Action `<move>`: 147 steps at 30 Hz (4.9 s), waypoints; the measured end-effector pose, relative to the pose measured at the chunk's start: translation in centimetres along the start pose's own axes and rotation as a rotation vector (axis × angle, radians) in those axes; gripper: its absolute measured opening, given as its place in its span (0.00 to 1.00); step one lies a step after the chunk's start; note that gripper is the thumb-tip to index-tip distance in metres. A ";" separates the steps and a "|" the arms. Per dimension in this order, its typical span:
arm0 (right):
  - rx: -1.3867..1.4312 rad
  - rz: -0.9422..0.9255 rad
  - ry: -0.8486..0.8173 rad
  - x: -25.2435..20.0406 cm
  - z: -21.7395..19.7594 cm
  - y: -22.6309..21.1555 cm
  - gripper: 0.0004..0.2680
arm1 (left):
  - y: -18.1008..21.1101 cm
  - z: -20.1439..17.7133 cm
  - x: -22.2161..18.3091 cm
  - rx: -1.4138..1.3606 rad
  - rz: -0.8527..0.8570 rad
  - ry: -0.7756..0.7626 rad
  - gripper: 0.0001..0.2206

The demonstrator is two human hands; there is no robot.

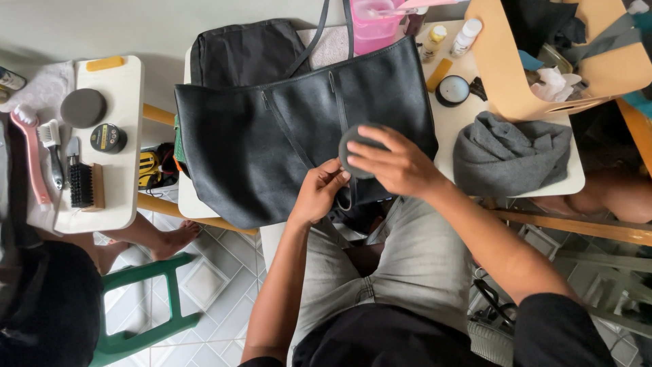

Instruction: Polishing a black leather tote bag using a circular sponge applicator.

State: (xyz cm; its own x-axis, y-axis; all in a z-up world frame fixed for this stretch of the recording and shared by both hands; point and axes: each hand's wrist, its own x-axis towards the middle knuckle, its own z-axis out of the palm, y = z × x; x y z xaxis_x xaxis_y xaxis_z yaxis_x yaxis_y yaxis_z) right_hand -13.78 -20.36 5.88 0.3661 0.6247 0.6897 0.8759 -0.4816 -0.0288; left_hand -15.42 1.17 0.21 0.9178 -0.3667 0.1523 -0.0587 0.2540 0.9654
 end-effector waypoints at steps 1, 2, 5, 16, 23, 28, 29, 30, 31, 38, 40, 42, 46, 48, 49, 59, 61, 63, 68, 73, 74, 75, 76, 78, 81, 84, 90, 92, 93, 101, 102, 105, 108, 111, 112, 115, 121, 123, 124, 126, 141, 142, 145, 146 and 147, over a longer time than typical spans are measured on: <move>0.000 0.002 0.002 0.7 0.2 0.9 0.15 | 0.5 0.0 -0.1 0.002 -0.002 -0.001 0.15; -0.038 0.006 0.019 1.4 0.4 1.8 0.14 | 1.0 0.1 -0.2 0.033 0.012 -0.011 0.15; -0.082 0.018 0.019 2.7 1.1 4.1 0.14 | 1.3 0.2 -0.2 0.032 0.026 -0.011 0.16; 0.056 0.133 0.015 -1.5 1.0 -2.8 0.16 | -0.3 0.1 0.0 -0.214 -0.043 0.079 0.18; 0.027 0.029 0.118 -4.0 1.2 -7.0 0.10 | -0.2 -0.1 -0.2 -0.309 -0.068 0.124 0.17; 0.111 -0.035 0.092 -3.4 0.2 -8.3 0.10 | -0.1 0.0 -0.2 -0.331 -0.087 0.149 0.17; 0.184 -0.024 0.088 -3.3 -0.1 -8.6 0.10 | -0.2 -0.1 -0.3 -0.344 -0.076 0.152 0.17; 0.257 -0.013 0.084 -3.2 -0.4 -9.0 0.10 | -0.3 -0.1 -0.3 -0.358 -0.065 0.155 0.18; 0.256 -0.015 0.085 -3.6 -1.0 -8.2 0.10 | -0.4 -0.2 -0.3 -0.356 -0.062 0.154 0.18; -0.023 0.388 0.343 -6.0 -7.3 3.2 0.12 | 0.5 1.0 -1.1 -0.002 0.034 0.130 0.19; -0.161 0.429 0.357 -6.6 -8.4 6.0 0.12 | 2.3 1.7 -1.9 0.133 0.071 0.125 0.21; -0.216 0.567 0.146 -7.0 -8.4 7.7 0.17 | 5.2 2.3 -3.0 0.698 0.178 0.003 0.30; -0.656 0.599 -0.211 -8.7 -6.9 8.7 0.18 | 5.2 1.3 -4.4 0.896 0.318 -0.029 0.34; -0.396 0.608 -0.036 -7.8 -7.6 8.2 0.19 | 5.6 0.8 -4.8 0.935 0.310 -0.080 0.27; -0.392 0.604 -0.036 -7.1 -8.1 7.4 0.19 | 5.7 0.5 -4.9 0.937 0.308 -0.075 0.27; 0.145 0.475 0.372 -1.3 -7.5 -2.7 0.14 | 1.9 0.6 -3.0 -0.215 -0.058 0.053 0.19; 0.154 0.378 0.344 -0.1 -6.2 -3.8 0.14 | 1.5 0.4 -2.7 -0.301 -0.072 0.063 0.20; -0.009 0.171 0.238 0.8 -4.9 -4.2 0.11 | 1.7 0.2 -2.6 -0.364 -0.104 0.056 0.20; -0.138 0.012 0.156 2.2 -2.0 -4.4 0.10 | 0.7 -0.3 -2.8 -0.267 -0.043 -0.026 0.18; -0.088 -0.033 0.107 0.4 -0.9 -5.3 0.11 | -0.5 -1.7 -2.7 -0.335 0.026 -0.116 0.19; -0.091 -0.052 0.091 -0.2 -0.7 -5.8 0.10 | -0.8 -1.9 -2.6 -0.438 0.036 -0.131 0.22; -0.095 -0.072 0.076 -0.8 -0.6 -6.3 0.10 | -1.1 -2.0 -2.5 -0.541 0.047 -0.145 0.24; -0.096 -0.070 0.075 -1.5 -0.2 -6.6 0.10 | -0.6 -1.8 -2.6 -0.542 0.045 -0.146 0.24; -0.076 -0.117 0.052 -2.9 0.6 -7.5 0.09 | 0.2 -1.4 -2.8 -0.578 -0.052 -0.061 0.23; -0.043 -0.133 0.056 -3.9 1.2 -8.8 0.09 | 1.1 -0.7 -2.7 -0.548 -0.044 -0.027 0.18; -0.001 -0.154 0.068 -4.9 1.5 -9.7 0.10 | 1.4 -0.8 -2.8 -0.563 -0.040 0.008 0.17; -0.034 0.027 0.218 -2.5 -0.7 -8.0 0.10 | 1.2 -0.9 -2.7 -0.599 0.015 -0.032 0.19; -0.040 0.048 0.247 -2.7 -0.2 -7.8 0.11 | 0.3 -1.2 -2.6 -0.598 0.011 -0.038 0.20; -0.043 0.068 0.273 -2.8 0.1 -7.7 0.12 | -0.2 -1.4 -2.7 -0.598 0.006 -0.040 0.21; 0.010 0.071 0.142 -4.5 2.7 -11.9 0.12 | 0.7 -0.9 -2.9 -0.567 -0.023 0.013 0.22; 0.107 0.075 0.130 -4.8 2.9 -12.6 0.11 | 1.0 -0.6 -3.0 -0.564 -0.036 0.056 0.22; 0.237 0.179 0.184 -5.9 0.5 -12.2 0.12 | 0.7 -1.2 -3.3 -0.346 0.018 0.036 0.23; 0.292 0.314 0.368 -10.5 -0.9 -7.9 0.13 | 6.9 -0.6 -3.8 0.386 0.226 -0.030 0.30; 0.099 0.320 0.502 -6.9 -7.3 -2.8 0.08 | 9.0 -2.0 -3.5 0.786 0.352 -0.161 0.36; 0.097 0.319 0.505 -6.9 -8.2 -0.6 0.08 | 8.8 -2.4 -3.4 0.787 0.355 -0.164 0.36; -0.211 0.313 0.389 -6.7 -9.9 4.9 0.10 | 8.6 -3.8 -3.3 1.079 0.344 -0.198 0.39; -0.624 0.435 -0.211 -8.6 -8.0 9.1 0.17 | 8.3 -5.6 -3.9 1.208 0.425 -0.266 0.06; -0.541 0.384 -0.102 -7.7 -8.4 8.7 0.17 | 9.0 -5.3 -3.8 1.044 0.356 -0.204 0.08; -0.541 0.379 -0.100 -7.1 -8.8 8.0 0.17 | 9.8 -4.4 -3.7 1.046 0.359 -0.199 0.08; -0.243 0.488 0.242 -6.3 -9.4 6.3 0.11 | 11.3 -2.6 -3.7 0.529 0.047 -0.065 0.09; 0.229 0.053 0.248 6.1 -4.1 -1.8 0.09 | 3.0 -3.5 0.8 -0.468 -0.115 0.070 0.17; 0.233 0.047 0.250 6.8 -3.2 -1.4 0.09 | 3.2 -3.4 0.7 -0.465 -0.110 0.074 0.17; 0.162 -0.072 0.189 7.9 -0.8 -0.1 0.10 | 3.3 -3.4 0.5 -0.452 -0.122 0.074 0.12; 0.127 -0.102 0.129 7.8 -0.1 0.1 0.10 | 3.0 -3.6 0.5 -0.454 -0.120 0.063 0.13; 0.092 -0.132 0.068 7.6 0.6 0.3 0.11 | 2.7 -3.9 0.4 -0.456 -0.119 0.053 0.13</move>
State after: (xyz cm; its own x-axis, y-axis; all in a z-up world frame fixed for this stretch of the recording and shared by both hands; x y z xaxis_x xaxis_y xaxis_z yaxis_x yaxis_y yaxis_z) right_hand -10.52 -15.37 10.71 0.2267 0.6341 0.7393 0.9413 -0.3376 0.0010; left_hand -13.66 5.19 2.07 0.9269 -0.3744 0.0237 0.2160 0.5841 0.7824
